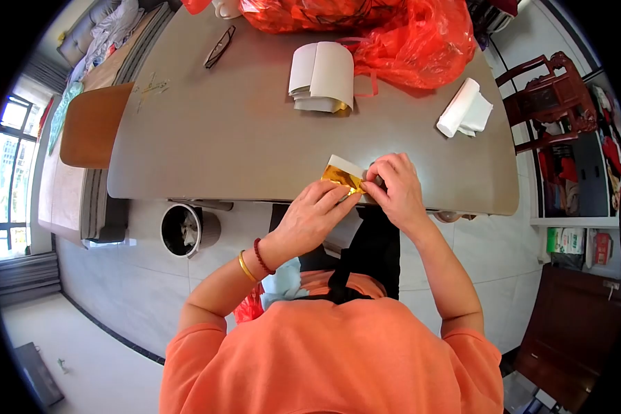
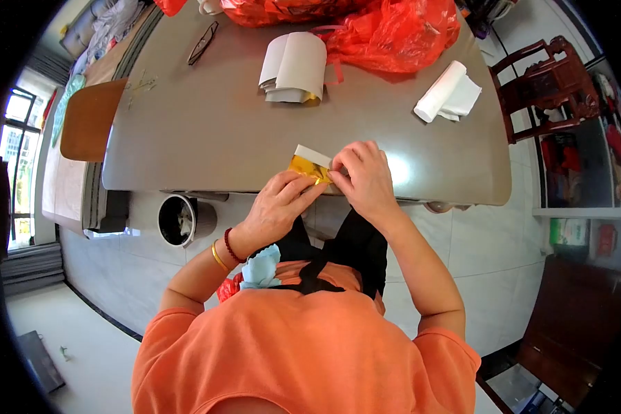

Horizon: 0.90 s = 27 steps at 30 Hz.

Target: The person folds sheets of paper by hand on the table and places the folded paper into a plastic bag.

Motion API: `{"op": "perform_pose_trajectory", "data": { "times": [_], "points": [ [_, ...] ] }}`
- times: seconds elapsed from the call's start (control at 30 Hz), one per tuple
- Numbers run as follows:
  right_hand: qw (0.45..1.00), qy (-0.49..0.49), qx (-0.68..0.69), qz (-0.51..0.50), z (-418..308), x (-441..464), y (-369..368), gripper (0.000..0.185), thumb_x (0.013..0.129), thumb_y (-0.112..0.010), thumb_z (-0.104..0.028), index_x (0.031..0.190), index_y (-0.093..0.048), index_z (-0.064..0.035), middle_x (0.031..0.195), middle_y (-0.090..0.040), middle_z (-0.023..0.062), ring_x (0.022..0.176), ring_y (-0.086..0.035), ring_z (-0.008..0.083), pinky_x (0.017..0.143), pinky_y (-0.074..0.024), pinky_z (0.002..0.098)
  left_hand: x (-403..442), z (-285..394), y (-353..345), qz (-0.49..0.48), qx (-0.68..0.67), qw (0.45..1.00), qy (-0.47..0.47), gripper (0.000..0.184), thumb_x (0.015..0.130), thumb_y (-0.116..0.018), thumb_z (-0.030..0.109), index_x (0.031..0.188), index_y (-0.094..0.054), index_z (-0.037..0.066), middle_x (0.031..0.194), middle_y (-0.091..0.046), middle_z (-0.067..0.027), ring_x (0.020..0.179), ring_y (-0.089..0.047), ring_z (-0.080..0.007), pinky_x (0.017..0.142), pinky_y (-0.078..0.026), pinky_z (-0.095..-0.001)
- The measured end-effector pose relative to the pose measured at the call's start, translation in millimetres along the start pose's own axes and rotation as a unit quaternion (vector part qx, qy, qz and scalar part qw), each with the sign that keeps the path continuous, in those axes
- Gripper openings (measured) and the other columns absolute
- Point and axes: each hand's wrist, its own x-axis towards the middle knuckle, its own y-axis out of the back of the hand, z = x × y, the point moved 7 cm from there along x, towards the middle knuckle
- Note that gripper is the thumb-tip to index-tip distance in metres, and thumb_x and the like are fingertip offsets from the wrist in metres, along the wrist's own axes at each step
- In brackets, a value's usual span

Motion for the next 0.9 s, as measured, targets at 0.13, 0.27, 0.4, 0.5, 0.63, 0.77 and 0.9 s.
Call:
{"op": "perform_pose_trajectory", "data": {
  "times": [0.13,0.27,0.4,0.5,0.63,0.77,0.9],
  "points": [
    [1.000,0.002,-0.004,0.004,-3.5,0.3,1.7,0.016,0.076,-0.074,-0.010,0.085,-0.062,-0.0107,0.092,-0.056,0.0029,0.091,-0.053,0.0265,0.076,-0.0412,0.0390,3.1,2.5,1.0,-0.013,0.001,1.000,-0.007,0.049,0.078,-0.059,0.006,0.127,-0.061,0.005,0.132,-0.056,-0.0038,0.109,-0.053,-0.0259,0.094,-0.047,-0.0398],
    [0.998,0.061,-0.019,0.018,-6.0,-10.2,3.7,0.015,0.077,-0.070,-0.009,0.091,-0.065,-0.0098,0.095,-0.057,0.0026,0.091,-0.054,0.0260,0.076,-0.0423,0.0382,5.9,3.8,0.9,-0.027,0.018,0.999,-0.006,0.053,0.073,-0.060,0.004,0.126,-0.063,0.007,0.135,-0.058,-0.0004,0.107,-0.054,-0.0247,0.092,-0.047,-0.0384],
    [0.985,0.136,-0.105,0.032,-14.3,-33.0,15.2,0.025,0.078,-0.065,-0.007,0.102,-0.071,-0.0079,0.102,-0.060,0.0021,0.094,-0.056,0.0234,0.081,-0.0440,0.0369,8.5,4.3,2.1,-0.020,0.038,0.999,-0.009,0.052,0.074,-0.060,0.005,0.125,-0.064,0.008,0.132,-0.060,0.0010,0.103,-0.054,-0.0234,0.092,-0.045,-0.0372],
    [0.984,0.135,-0.108,0.032,-13.8,-38.2,15.9,0.031,0.077,-0.063,-0.007,0.107,-0.072,-0.0056,0.105,-0.061,0.0028,0.097,-0.058,0.0223,0.085,-0.0453,0.0369,16.0,10.0,2.1,-0.026,0.067,0.997,-0.004,0.050,0.075,-0.060,0.007,0.125,-0.064,0.008,0.132,-0.060,0.0009,0.100,-0.054,-0.0227,0.092,-0.044,-0.0374],
    [0.987,0.125,-0.077,0.060,-9.9,-38.4,18.9,0.031,0.074,-0.063,-0.005,0.104,-0.071,-0.0026,0.105,-0.062,0.0059,0.095,-0.059,0.0249,0.083,-0.0477,0.0369,18.0,14.4,-6.7,-0.022,0.086,0.996,0.005,0.049,0.075,-0.060,0.009,0.125,-0.064,0.009,0.131,-0.061,0.0011,0.098,-0.054,-0.0222,0.092,-0.044,-0.0381],
    [0.987,0.121,-0.076,0.077,-6.0,-41.6,23.0,0.031,0.074,-0.063,-0.003,0.103,-0.070,-0.0010,0.105,-0.064,0.0071,0.093,-0.060,0.0263,0.080,-0.0489,0.0366,13.6,12.1,-1.7,-0.018,0.096,0.995,0.003,0.048,0.076,-0.060,0.010,0.124,-0.065,0.009,0.130,-0.061,0.0013,0.098,-0.054,-0.0223,0.092,-0.044,-0.0387],
    [0.988,0.107,-0.081,0.082,-4.7,-43.6,23.2,0.031,0.074,-0.063,-0.003,0.104,-0.071,-0.0034,0.107,-0.063,0.0057,0.093,-0.060,0.0257,0.080,-0.0483,0.0365,12.6,12.4,-1.8,-0.014,0.090,0.996,-0.001,0.047,0.076,-0.060,0.011,0.123,-0.065,0.009,0.128,-0.062,0.0003,0.099,-0.054,-0.0224,0.092,-0.044,-0.0393]
  ]
}}
